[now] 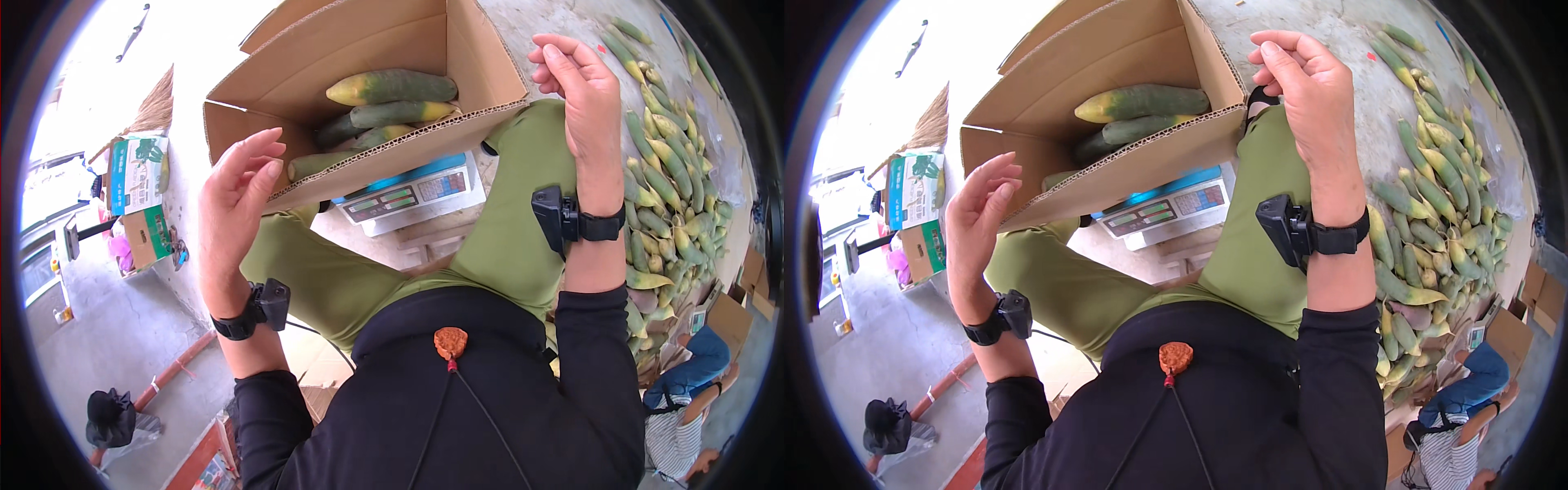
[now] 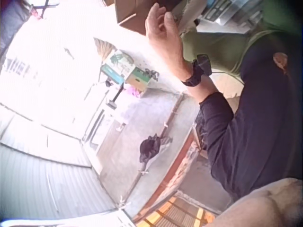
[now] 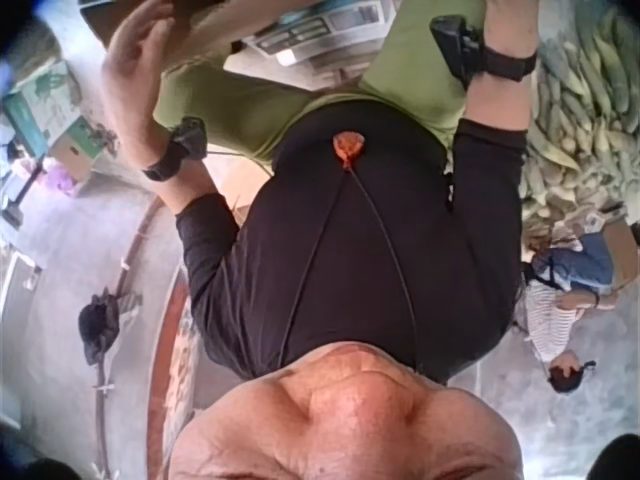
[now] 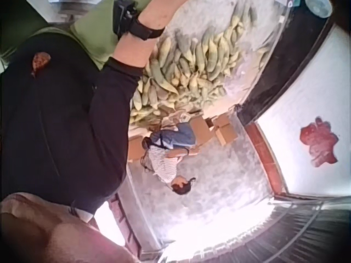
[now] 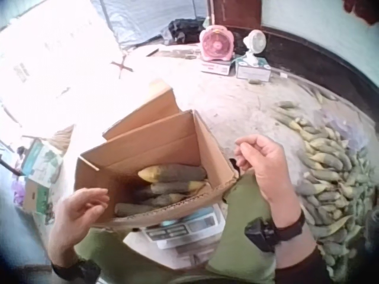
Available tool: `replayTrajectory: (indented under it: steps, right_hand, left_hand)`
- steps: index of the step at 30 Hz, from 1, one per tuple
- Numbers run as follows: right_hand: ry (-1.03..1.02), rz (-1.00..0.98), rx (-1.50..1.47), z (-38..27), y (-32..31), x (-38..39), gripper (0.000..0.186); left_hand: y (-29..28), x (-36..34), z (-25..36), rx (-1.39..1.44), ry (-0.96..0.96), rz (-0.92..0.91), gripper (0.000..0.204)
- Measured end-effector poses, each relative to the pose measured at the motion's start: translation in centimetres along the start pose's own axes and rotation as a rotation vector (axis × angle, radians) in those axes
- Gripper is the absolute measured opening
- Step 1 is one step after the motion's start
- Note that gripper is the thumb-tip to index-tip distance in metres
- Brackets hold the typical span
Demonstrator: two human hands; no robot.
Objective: Picking produce from piles on the floor, weighing them on a scale, and placing them into cardboard boxes.
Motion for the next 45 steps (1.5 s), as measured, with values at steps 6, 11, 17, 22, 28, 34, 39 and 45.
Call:
replayTrajectory:
  steps: [6, 11, 17, 22, 28, 34, 39, 45]
  right_hand:
    - [-0.005, 0.034, -0.050, 0.0, -0.6, -0.1, 0.016]
    - [0.077, 0.065, -0.209, -0.6, -0.5, 0.2, 0.013]
    - [0.034, 0.176, -0.278, -0.2, -4.8, -0.1, 0.014]
    - [0.244, 0.286, -0.196, 6.7, -12.5, -0.7, 0.017]
    - [0.217, 0.431, 0.790, 23.2, -24.8, 4.0, 0.020]
    - [0.463, 0.439, 1.190, 31.5, -34.9, 14.7, 0.024]
    - [0.713, 0.336, 1.533, 29.4, -39.2, 17.0, 0.028]
    - [0.870, 0.286, 1.645, 26.1, -42.0, 16.4, 0.047]
  left_hand:
    - [1.8, 0.9, 0.9, 0.075, 0.072, 0.110, 0.025]
    - [2.9, 1.4, 0.1, 0.124, 0.081, 0.149, 0.023]
    - [3.9, 1.5, -1.8, 0.132, 0.037, 0.241, 0.022]
    - [4.1, 1.1, -2.0, 0.103, 0.008, 0.327, 0.024]
    - [4.6, 0.9, -1.3, 0.029, -0.020, 0.384, 0.025]
    - [4.8, 1.0, -1.9, 0.005, -0.107, 0.372, 0.026]
    - [4.4, 0.4, -2.4, -0.030, -0.095, 0.407, 0.026]
    - [4.2, -0.1, -3.1, -0.069, -0.088, 0.421, 0.026]
Point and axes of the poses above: each hand's wrist, its own x-axis away from the middle knuckle, its own y-axis out of the palm, z = x × y, the point moved 5 cm from there along -x, towards the middle knuckle, and after that the axes turned 13 degrees about z, right-handed, at the moved point
